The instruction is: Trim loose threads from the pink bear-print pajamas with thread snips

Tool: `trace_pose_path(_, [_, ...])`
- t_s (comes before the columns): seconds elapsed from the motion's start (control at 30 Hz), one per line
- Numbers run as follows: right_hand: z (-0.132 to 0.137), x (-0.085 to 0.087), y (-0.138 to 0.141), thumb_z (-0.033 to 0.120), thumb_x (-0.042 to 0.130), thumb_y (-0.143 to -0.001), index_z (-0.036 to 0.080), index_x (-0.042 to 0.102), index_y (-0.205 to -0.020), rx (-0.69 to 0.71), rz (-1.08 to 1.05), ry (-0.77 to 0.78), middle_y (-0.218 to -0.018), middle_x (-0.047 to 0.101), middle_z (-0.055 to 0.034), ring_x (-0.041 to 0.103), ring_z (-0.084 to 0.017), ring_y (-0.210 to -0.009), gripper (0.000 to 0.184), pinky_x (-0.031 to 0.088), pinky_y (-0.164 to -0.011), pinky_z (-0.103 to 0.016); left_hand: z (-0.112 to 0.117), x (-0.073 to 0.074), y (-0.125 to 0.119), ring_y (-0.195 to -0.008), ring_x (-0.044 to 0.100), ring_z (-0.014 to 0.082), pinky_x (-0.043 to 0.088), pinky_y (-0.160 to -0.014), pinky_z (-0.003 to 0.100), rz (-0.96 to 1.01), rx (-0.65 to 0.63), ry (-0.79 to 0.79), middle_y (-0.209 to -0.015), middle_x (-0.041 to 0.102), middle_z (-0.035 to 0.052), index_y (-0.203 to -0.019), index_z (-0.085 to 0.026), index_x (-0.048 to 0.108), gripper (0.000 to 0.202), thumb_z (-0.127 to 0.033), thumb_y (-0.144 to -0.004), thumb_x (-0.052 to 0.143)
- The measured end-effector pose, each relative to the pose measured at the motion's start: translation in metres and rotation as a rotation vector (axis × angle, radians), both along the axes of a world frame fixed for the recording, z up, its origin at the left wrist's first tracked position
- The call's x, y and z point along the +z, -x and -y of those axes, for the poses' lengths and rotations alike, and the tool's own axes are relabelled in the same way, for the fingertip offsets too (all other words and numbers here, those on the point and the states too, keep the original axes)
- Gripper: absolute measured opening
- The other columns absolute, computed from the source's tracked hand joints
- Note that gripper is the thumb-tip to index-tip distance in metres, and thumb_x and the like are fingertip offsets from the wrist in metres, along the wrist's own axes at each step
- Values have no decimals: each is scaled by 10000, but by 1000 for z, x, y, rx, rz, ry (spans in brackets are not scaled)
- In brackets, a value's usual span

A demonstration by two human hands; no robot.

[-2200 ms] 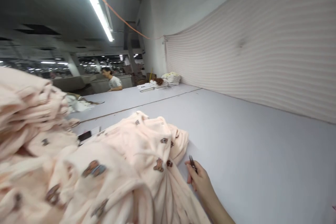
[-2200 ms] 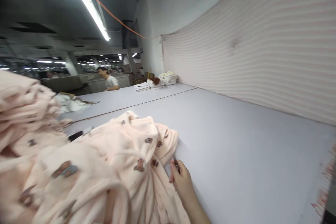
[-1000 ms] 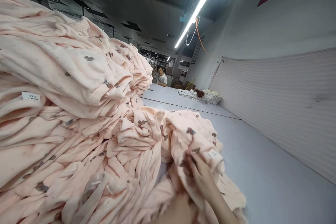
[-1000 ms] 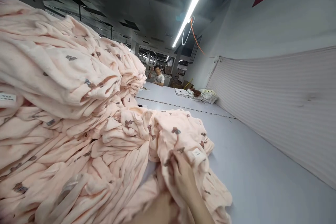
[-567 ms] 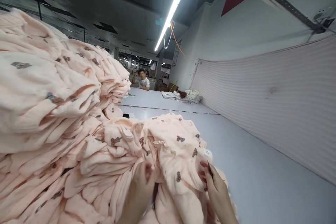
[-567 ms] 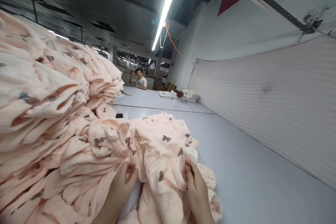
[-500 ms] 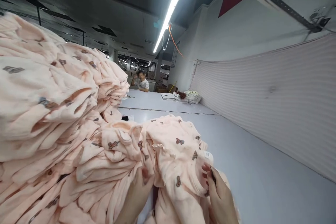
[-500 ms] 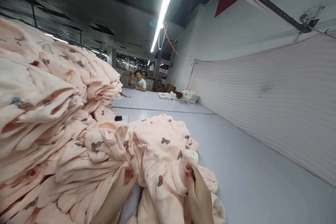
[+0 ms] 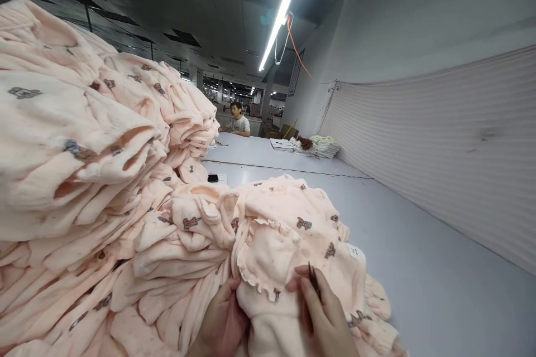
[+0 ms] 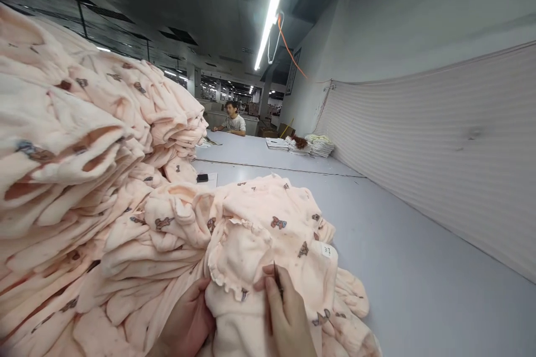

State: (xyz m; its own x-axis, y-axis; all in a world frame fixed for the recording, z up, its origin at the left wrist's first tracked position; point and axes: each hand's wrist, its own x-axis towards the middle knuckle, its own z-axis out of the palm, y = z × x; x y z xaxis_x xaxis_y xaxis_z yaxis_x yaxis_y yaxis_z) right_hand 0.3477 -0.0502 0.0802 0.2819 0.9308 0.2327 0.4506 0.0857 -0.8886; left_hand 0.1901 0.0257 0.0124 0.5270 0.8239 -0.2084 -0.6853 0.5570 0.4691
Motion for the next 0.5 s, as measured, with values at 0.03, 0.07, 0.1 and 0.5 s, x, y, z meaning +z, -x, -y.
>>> trace_pose_path(0.03, [1, 1, -4, 483, 398, -943, 229, 539, -1057, -24, -7, -5, -893, 695, -30, 653, -173, -720, 313, 512, -671, -243, 1, 2, -2, -1163, 587, 267, 388, -1062, 423, 36, -27, -9, -1173, 686, 119, -1291, -133, 519, 445, -302, -880, 516])
trace_pose_path(0.07, [3, 1, -7, 477, 428, -932, 231, 529, -1045, -42, 2, -23, -867, 686, -19, 649, -173, -737, 289, 505, -676, -238, 3, 5, -6, -1179, 575, 271, 380, -1070, 427, 55, -54, -22, -1210, 667, 120, -1327, -146, 487, 483, -338, -886, 522])
trace_pose_path(0.1, [7, 1, -10, 463, 466, -917, 232, 528, -1038, -50, 28, -45, -846, 678, -11, 646, -177, -774, 268, 500, -697, -235, 6, 9, -10, -1191, 565, 274, 376, -1074, 429, 56, -68, -39, -1239, 649, 122, -1361, -157, 448, 525, -344, -880, 545])
trace_pose_path(0.5, [20, 2, -10, 285, 480, -910, 262, 616, -1102, -20, 715, -184, -955, 692, -44, 669, -205, -833, 237, 501, -668, -253, 17, 57, -20, -1071, 635, 344, 477, -960, 487, -110, -52, -71, -1138, 700, 139, -1361, -188, 445, 740, -292, -696, 751])
